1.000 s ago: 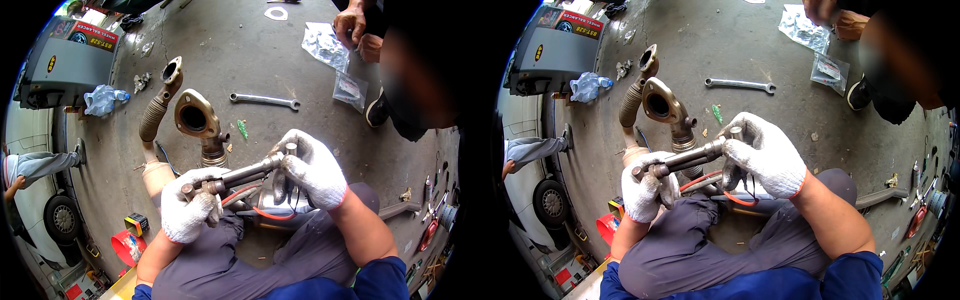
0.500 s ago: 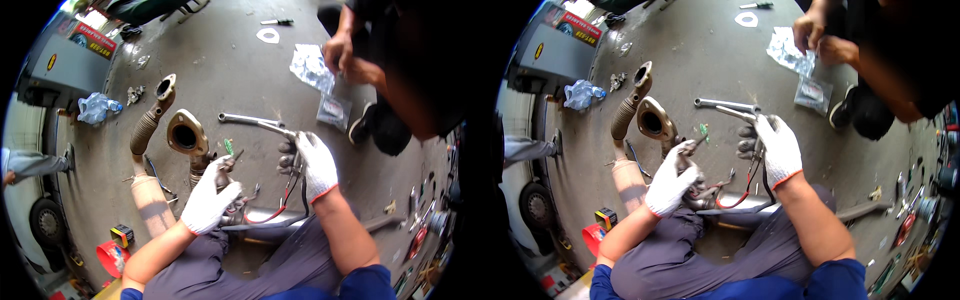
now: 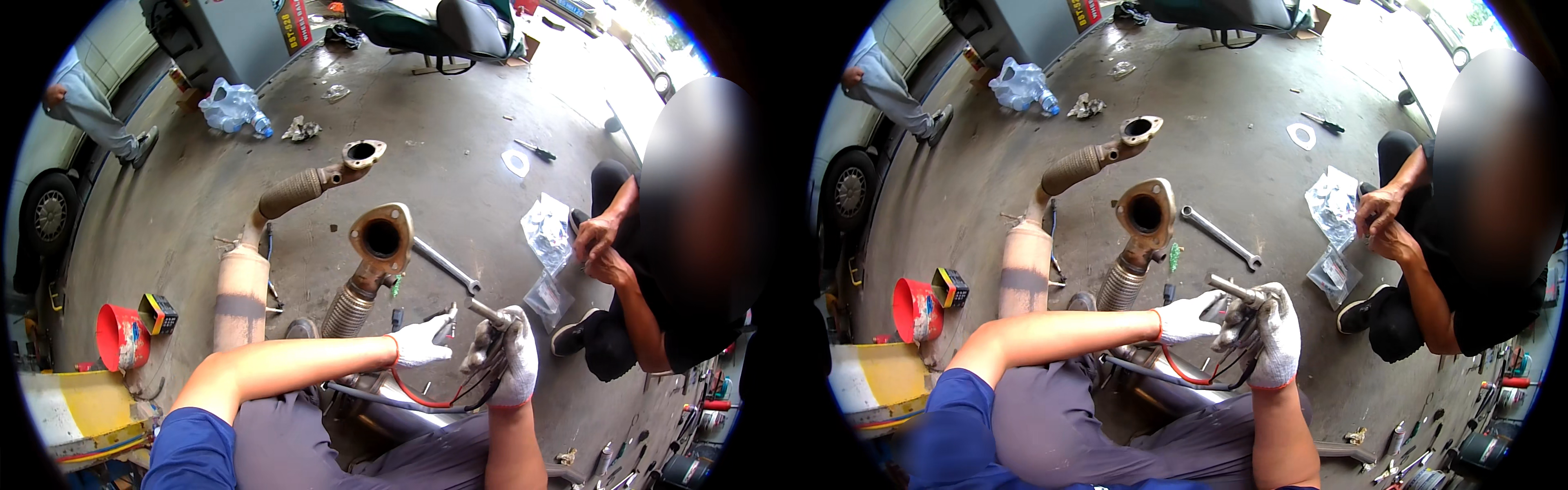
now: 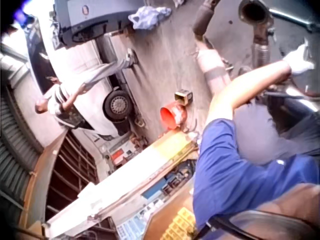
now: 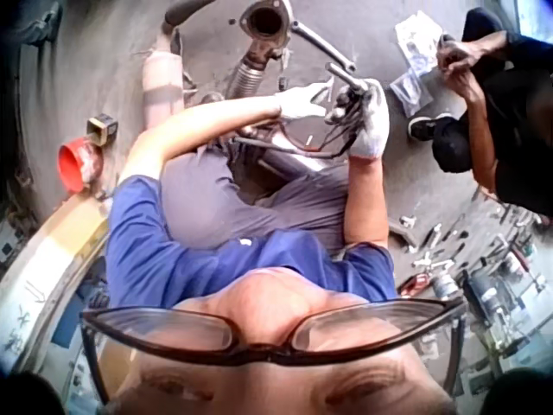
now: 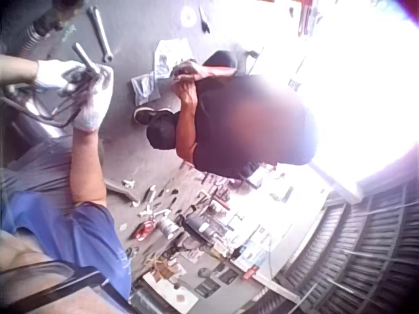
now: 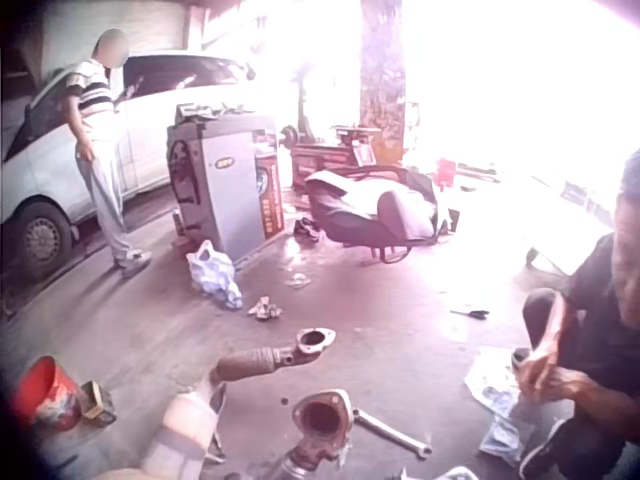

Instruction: The person sits on the floor and uses a wrench to tighten bolts on a flexible exhaust pipe section. They repeatedly reposition the pipe and apply the wrench to different bolt locations while another person sits nearby.

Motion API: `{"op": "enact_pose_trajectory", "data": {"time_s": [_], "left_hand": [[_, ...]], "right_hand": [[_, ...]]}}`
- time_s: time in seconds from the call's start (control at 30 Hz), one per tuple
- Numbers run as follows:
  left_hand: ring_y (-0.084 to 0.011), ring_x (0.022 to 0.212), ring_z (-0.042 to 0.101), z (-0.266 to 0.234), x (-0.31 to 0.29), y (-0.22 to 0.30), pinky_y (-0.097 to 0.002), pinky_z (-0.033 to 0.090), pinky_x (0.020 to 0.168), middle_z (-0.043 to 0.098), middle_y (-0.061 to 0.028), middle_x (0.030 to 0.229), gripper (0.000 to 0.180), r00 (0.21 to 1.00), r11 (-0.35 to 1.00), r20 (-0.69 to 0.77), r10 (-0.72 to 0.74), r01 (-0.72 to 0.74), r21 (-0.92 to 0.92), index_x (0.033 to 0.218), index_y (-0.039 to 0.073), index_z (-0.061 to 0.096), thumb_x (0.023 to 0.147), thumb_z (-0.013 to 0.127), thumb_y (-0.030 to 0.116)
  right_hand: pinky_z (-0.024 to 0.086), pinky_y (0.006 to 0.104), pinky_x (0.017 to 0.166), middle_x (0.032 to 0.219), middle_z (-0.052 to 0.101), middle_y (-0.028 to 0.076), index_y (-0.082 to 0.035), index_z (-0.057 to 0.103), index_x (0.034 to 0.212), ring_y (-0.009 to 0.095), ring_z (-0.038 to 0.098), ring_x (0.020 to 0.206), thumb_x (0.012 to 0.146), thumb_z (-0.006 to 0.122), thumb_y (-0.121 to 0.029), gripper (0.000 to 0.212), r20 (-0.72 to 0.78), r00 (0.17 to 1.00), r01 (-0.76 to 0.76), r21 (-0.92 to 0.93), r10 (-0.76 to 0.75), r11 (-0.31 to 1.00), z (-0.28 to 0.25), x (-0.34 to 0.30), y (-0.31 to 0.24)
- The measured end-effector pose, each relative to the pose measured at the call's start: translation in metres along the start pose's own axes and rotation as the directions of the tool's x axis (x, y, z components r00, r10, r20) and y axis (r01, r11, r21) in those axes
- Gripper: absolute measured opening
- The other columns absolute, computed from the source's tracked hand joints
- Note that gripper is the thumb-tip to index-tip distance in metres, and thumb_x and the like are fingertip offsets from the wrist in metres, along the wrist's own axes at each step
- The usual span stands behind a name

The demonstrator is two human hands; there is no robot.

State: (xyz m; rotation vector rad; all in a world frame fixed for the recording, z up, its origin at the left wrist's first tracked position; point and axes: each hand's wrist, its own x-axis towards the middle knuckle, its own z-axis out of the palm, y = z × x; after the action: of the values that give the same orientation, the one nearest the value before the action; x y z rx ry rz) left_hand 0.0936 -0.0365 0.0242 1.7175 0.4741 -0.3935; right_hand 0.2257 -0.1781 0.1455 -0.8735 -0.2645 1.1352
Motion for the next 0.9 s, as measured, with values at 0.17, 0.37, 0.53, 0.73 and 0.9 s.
{"op": "enact_pose_trajectory", "data": {"time_s": [0.17,0.37,0.53,0.73,0.9], "left_hand": [[-0.0388,0.145,0.061,0.007,-0.008,-0.035,-0.0456,0.046,0.123,0.062,-0.0249,0.157,0.082,0.982,0.971,-0.020,0.186,-0.187,-0.149,0.170,0.006,0.037,0.107,0.064,0.050],[-0.0356,0.118,0.072,-0.013,-0.052,-0.039,-0.0466,0.054,0.105,0.078,-0.0185,0.125,0.054,0.902,0.902,0.094,0.421,-0.404,-0.152,0.134,0.007,0.070,0.103,0.069,0.051],[-0.0158,0.105,0.068,-0.105,-0.118,-0.040,-0.0366,0.057,0.097,0.080,-0.0126,0.116,0.038,0.897,0.884,0.041,0.440,-0.425,-0.193,0.131,0.005,0.075,0.100,0.076,0.028],[-0.0427,0.111,0.074,-0.242,-0.181,-0.113,-0.0495,0.059,0.100,0.077,-0.0205,0.118,0.030,0.791,0.928,-0.584,0.181,0.060,0.368,0.116,0.006,0.077,0.102,0.057,0.024],[-0.0451,0.111,0.075,-0.319,-0.173,-0.167,-0.0493,0.060,0.099,0.078,-0.0239,0.117,0.025,0.492,0.988,-0.870,0.019,0.123,0.091,0.122,0.006,0.074,0.102,0.064,0.019]], "right_hand": [[0.068,0.0432,0.067,0.104,0.071,0.023,-0.001,0.054,0.128,0.027,0.075,0.075,0.112,0.070,-0.041,0.047,0.113,0.985,-0.110,-0.154,0.128,0.982,0.040,-0.015,0.021],[0.065,0.0395,0.085,0.112,0.072,0.017,0.004,0.057,0.134,0.025,0.075,0.094,0.109,0.071,-0.025,0.042,0.096,0.963,-0.216,-0.281,0.252,0.935,0.122,-0.049,0.029],[0.060,0.0294,0.081,0.119,0.070,0.012,-0.001,0.060,0.137,0.016,0.070,0.097,0.115,0.066,-0.023,0.032,0.004,0.972,-0.235,-0.073,0.235,0.969,0.207,-0.036,0.049],[0.063,0.0307,0.065,0.094,0.072,0.009,0.001,0.058,0.118,0.013,0.071,0.074,0.117,0.062,-0.021,0.022,-0.237,0.971,-0.014,-0.126,-0.016,0.992,0.273,0.092,0.131],[0.068,0.0387,0.065,0.093,0.072,0.016,0.001,0.051,0.116,0.024,0.076,0.071,0.116,0.061,-0.023,0.026,-0.507,0.862,-0.123,-0.148,0.031,0.981,0.231,0.212,0.239]]}}
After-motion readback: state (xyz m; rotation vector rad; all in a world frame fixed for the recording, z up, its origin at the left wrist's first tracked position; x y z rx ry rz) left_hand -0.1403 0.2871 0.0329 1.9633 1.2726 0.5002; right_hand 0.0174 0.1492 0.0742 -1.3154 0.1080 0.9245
